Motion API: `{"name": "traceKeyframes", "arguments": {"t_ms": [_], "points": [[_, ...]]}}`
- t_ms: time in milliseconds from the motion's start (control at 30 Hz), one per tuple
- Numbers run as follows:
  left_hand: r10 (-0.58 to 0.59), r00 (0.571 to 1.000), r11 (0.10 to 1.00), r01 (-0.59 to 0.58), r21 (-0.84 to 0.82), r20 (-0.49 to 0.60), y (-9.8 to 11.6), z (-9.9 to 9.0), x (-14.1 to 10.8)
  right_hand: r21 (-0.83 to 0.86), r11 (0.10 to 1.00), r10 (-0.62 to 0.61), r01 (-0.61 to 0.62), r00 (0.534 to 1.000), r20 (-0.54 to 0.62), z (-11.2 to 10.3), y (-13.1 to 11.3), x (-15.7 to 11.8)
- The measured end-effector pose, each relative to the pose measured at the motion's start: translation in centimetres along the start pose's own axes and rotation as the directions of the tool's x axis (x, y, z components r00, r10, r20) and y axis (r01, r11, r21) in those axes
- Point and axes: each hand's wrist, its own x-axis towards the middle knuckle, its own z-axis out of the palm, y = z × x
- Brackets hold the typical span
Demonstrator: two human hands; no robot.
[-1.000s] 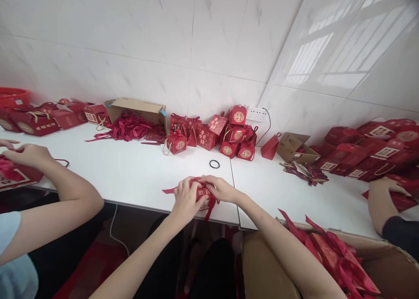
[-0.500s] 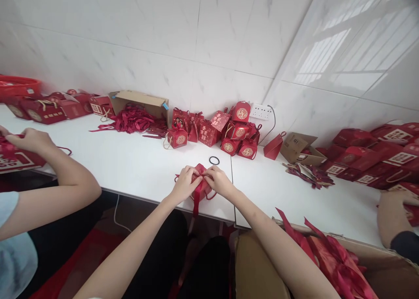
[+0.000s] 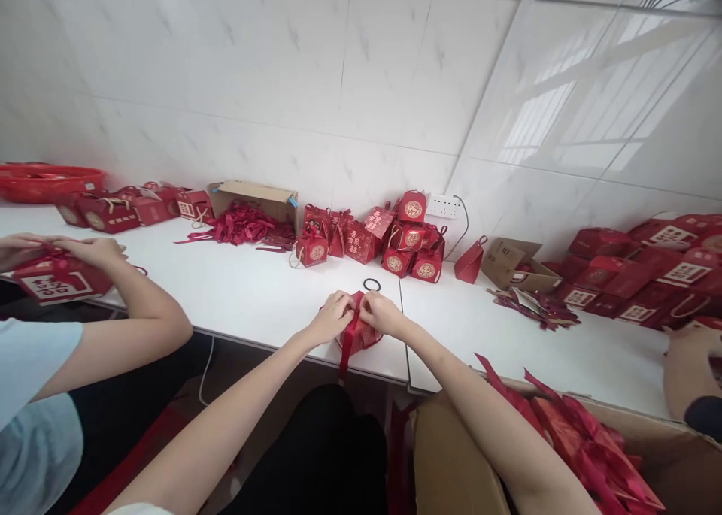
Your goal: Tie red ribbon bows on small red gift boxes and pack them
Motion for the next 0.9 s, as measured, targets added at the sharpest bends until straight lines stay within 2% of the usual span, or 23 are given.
{"name": "traceKeyframes", "arguments": {"t_ms": [267, 500, 700, 900], "points": [[-0.106, 0.994, 0.993, 0.103, -0.061, -0.038, 0.9, 0.5, 0.4, 0.279, 0.957, 0.022, -0.076, 0.981, 0.192, -1.3, 1.4, -0.3], [-0.155, 0.985, 0.984, 0.147, -0.102, -0.074, 1.5, 0.9, 0.3, 0.395, 0.915, 0.036, -0.076, 0.994, 0.107, -1.4, 1.5, -0.2], [-0.163, 0.982, 0.979, 0.149, -0.139, -0.1, 1.7, 0.8, 0.0, 0.564, 0.799, 0.078, -0.209, 0.966, 0.246, -1.5, 2.3, -0.3], [-0.171, 0.979, 0.975, 0.151, -0.165, -0.11, 2.0, 1.0, -0.2, 0.68, 0.685, 0.089, -0.262, 0.956, 0.278, -1.8, 2.7, -0.4]]}}
